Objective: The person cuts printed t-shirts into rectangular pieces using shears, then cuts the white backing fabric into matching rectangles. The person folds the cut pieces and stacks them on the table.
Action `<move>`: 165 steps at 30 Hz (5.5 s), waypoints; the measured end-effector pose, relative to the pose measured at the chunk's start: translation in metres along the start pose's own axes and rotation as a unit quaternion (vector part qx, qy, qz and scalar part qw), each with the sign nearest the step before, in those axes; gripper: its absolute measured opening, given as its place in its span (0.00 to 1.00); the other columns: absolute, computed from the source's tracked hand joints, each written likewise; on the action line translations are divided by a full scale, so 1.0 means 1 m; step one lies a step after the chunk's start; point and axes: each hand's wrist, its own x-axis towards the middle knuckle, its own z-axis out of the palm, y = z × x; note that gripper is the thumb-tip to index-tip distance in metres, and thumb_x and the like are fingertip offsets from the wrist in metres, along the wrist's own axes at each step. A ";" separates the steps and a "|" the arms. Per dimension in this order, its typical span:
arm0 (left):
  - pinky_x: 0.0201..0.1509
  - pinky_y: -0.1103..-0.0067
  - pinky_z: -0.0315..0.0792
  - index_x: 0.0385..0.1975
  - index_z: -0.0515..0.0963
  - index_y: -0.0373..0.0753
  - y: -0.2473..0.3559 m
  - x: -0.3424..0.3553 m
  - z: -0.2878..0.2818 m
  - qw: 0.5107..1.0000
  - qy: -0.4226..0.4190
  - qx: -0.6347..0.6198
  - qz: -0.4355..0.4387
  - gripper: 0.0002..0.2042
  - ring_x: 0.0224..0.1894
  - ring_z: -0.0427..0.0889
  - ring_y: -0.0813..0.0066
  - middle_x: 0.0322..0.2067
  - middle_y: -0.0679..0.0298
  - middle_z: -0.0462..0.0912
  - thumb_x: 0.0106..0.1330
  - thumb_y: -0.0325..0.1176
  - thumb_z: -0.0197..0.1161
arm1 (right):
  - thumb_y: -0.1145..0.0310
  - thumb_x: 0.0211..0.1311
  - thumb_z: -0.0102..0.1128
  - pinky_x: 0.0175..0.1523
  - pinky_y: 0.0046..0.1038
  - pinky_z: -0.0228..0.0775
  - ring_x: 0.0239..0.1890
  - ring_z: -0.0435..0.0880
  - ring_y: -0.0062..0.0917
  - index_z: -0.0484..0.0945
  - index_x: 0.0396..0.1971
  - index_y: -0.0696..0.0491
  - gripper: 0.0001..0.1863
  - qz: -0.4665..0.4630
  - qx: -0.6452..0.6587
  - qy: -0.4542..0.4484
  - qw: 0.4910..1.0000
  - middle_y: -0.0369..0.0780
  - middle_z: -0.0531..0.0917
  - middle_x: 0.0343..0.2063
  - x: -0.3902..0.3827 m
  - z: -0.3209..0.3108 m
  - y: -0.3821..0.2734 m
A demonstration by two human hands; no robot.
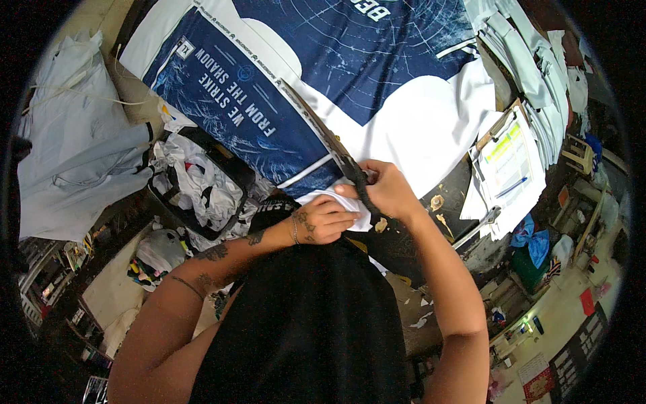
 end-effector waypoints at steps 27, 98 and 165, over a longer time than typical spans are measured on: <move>0.69 0.59 0.62 0.56 0.83 0.48 -0.128 0.012 -0.183 0.982 -0.036 0.138 -0.120 0.24 0.63 0.75 0.63 0.66 0.59 0.78 0.56 0.38 0.64 | 0.47 0.48 0.86 0.35 0.22 0.72 0.29 0.83 0.17 0.86 0.47 0.62 0.36 0.001 -0.006 0.002 1.000 0.39 0.88 0.28 0.100 0.022 -0.146; 0.53 0.54 0.76 0.49 0.78 0.37 -0.053 0.138 -0.191 0.814 -0.562 -0.033 -0.141 0.18 0.49 0.84 0.40 0.44 0.43 0.86 0.79 0.47 0.52 | 0.57 0.55 0.79 0.47 0.53 0.75 0.43 0.86 0.56 0.82 0.43 0.61 0.25 0.136 -0.048 0.660 0.737 0.53 0.88 0.39 -0.092 -0.007 0.119; 0.74 0.72 0.65 0.75 0.65 0.34 -0.168 0.488 -0.801 0.910 0.083 -0.388 -0.116 0.33 0.68 0.74 0.67 0.70 0.57 0.73 0.78 0.50 0.61 | 0.69 0.69 0.69 0.35 0.19 0.75 0.31 0.83 0.13 0.87 0.49 0.60 0.14 -0.452 0.039 0.663 0.595 0.35 0.89 0.33 -0.572 -0.122 -0.144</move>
